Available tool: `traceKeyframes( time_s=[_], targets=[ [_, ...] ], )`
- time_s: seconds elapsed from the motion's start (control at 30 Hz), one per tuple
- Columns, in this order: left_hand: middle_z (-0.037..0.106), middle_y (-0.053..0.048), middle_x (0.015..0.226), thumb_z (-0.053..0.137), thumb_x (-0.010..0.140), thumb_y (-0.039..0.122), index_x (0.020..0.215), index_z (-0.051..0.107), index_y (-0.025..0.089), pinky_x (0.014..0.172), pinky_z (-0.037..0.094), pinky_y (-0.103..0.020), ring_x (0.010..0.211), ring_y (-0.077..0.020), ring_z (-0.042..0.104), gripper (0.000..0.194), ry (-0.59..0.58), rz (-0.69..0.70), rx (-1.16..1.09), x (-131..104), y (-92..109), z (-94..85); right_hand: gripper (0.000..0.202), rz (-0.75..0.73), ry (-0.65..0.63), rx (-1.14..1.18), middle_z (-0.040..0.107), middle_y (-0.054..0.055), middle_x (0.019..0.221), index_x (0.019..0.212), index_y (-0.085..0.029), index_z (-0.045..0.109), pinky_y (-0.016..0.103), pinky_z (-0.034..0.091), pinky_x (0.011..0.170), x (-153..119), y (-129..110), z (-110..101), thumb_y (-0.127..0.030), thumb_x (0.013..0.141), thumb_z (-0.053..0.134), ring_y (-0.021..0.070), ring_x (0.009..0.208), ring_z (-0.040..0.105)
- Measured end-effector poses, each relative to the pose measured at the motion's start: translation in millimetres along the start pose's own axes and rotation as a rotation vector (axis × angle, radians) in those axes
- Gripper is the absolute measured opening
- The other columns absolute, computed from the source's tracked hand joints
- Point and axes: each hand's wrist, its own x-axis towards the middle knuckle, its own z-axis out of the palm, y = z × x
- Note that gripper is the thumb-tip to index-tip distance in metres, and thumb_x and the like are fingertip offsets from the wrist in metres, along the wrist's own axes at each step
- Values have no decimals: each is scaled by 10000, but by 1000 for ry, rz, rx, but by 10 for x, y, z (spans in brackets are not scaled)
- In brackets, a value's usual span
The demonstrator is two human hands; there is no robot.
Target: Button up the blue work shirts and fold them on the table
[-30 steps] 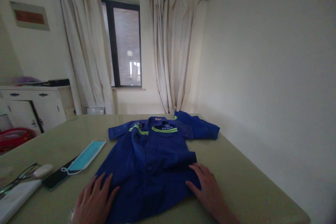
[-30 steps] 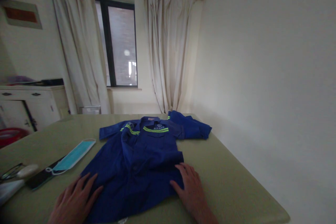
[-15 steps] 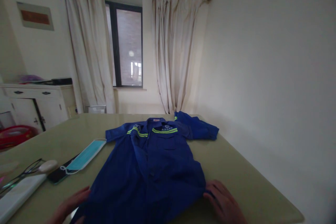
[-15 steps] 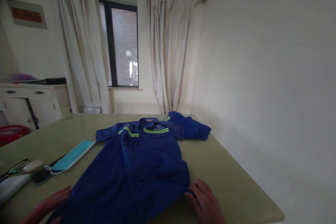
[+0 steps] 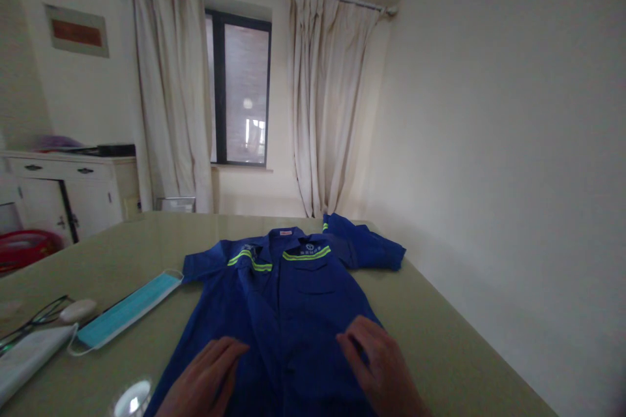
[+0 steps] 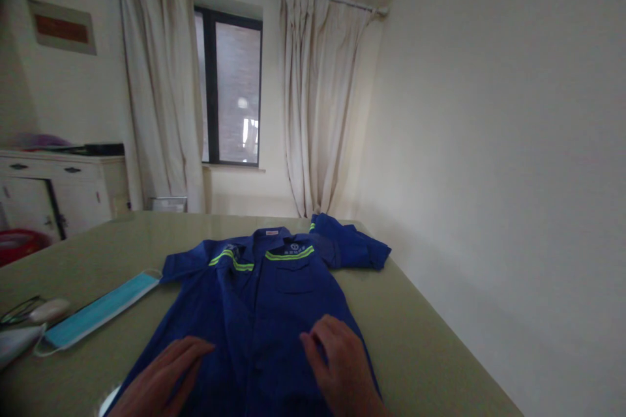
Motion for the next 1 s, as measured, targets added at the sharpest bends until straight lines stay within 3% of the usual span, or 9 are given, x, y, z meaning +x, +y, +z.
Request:
traceKeyframes(
  time_s=[0.07, 0.13, 0.23, 0.33, 0.43, 0.63, 0.83, 1.0],
  targets=[
    [691, -23, 1318, 440, 880, 144, 1201, 701, 338, 1059, 506, -415, 1227, -252, 630, 457, -61, 27, 85, 473, 355, 108, 250, -13, -117, -22, 696, 27, 867, 869, -276, 631, 306, 463, 726, 330, -266, 353, -436, 1003, 494, 206, 817, 661],
    [715, -86, 1215, 447, 841, 56, 1144, 708, 246, 991, 508, -420, 1162, -273, 643, 443, -125, -59, 235, 884, 564, 239, 181, 43, -174, -90, 716, 55, 947, 967, -254, 649, 330, 475, 717, 634, -403, 764, -423, 928, 599, 253, 863, 686],
    [705, -121, 1173, 474, 841, 37, 1121, 689, 179, 911, 499, -384, 1123, -283, 629, 380, -132, -195, 364, 1236, 549, 453, 293, 171, -215, -195, 711, 152, 1072, 1066, -189, 652, 390, 507, 740, 945, -411, 1308, -360, 830, 686, 334, 949, 699],
    [681, -111, 1236, 423, 893, 48, 1180, 663, 178, 917, 470, -362, 1140, -264, 603, 397, -6, -203, 342, 1275, 358, 587, 347, 238, -161, -200, 697, 183, 1097, 1107, -162, 646, 426, 524, 794, 1030, -321, 1577, -305, 796, 707, 360, 1033, 681],
    [702, -77, 1104, 405, 901, 58, 1054, 699, 193, 891, 442, -345, 1042, -242, 611, 359, 13, -160, 311, 1180, 270, 569, 254, 197, -123, -98, 711, 129, 1076, 1057, -196, 670, 390, 518, 827, 967, -234, 1586, -245, 810, 699, 307, 1024, 684],
    [678, -55, 960, 420, 932, 162, 874, 683, 223, 839, 393, -377, 971, -252, 583, 277, 74, -64, 269, 1037, 382, 468, 56, 261, 14, 371, 737, 15, 830, 844, -217, 708, 280, 471, 743, 895, -60, 1518, -243, 797, 721, 204, 820, 679],
    [670, -42, 1085, 513, 902, 207, 1068, 648, 244, 911, 421, -355, 1013, -228, 598, 218, -3, 69, 14, 999, 341, 551, 289, 302, 187, 745, 651, 10, 685, 780, -184, 667, 270, 436, 628, 990, 124, 1587, -465, 843, 641, 177, 665, 582],
    [664, -39, 1078, 532, 911, 218, 975, 672, 242, 978, 436, -339, 1047, -215, 613, 155, -54, 32, -55, 1169, 257, 629, 410, 378, 290, 897, 609, 0, 674, 780, -176, 650, 268, 433, 626, 1024, 236, 1623, -586, 795, 652, 166, 654, 547]
  ],
)
